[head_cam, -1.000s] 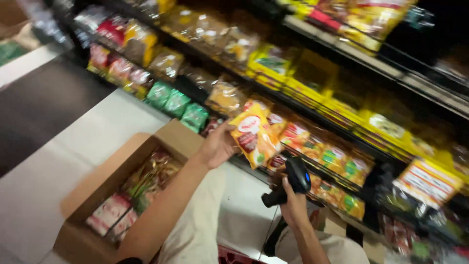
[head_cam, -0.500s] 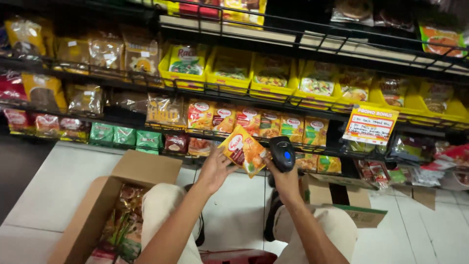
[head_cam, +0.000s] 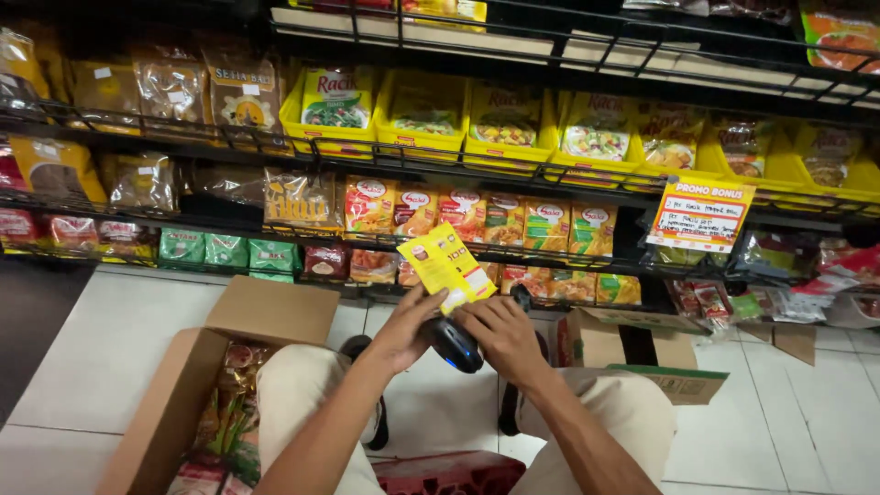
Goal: The person takes several food packets from a cardboard box on the floor, scans each one with a handheld barcode scanner, and places them onto the shelves of a grocery store aisle.
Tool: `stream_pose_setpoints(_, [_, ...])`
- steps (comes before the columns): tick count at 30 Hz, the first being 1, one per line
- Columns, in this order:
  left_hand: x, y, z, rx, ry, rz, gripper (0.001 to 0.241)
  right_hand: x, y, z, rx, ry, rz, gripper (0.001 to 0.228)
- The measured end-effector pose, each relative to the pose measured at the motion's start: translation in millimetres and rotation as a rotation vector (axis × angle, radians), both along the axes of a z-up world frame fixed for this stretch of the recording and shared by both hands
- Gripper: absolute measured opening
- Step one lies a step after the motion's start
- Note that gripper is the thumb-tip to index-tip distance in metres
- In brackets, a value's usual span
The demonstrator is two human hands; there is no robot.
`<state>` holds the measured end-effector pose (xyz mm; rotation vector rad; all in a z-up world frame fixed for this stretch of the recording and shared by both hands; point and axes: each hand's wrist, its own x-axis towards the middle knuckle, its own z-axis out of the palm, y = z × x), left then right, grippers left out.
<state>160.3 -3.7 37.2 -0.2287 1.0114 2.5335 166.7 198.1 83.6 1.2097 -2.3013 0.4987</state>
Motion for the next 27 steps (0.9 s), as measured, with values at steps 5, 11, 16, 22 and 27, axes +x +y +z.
stream_pose_setpoints(5, [-5.2,-4.7,5.7,-0.05,0.073,0.01,0.042,2.3,1.2,10.4,-0.085,-0.029,0.018,0.038])
stream_pose_setpoints(11, [-5.5,-12.9,-7.4,0.003,0.114,0.114,0.05,2.4,-0.8,3.6,-0.147,-0.114,0.079,0.04])
stream_pose_setpoints(16, [-9.3,-19.4,-11.5,-0.206,0.152,0.136,0.067,3.9,0.2,-29.0,-0.276,-0.357,-0.031,0.051])
stream_pose_setpoints(22, [-11.6,-27.8,9.2,-0.242,0.335,0.19,0.079,8.0,-4.7,-14.3,-0.369,-0.82,-0.238,0.027])
stream_pose_setpoints(27, [-12.4,-31.4,10.1,-0.275,0.443,0.139,0.073,9.5,-7.8,-2.0,-0.341,-0.932,-0.193,0.026])
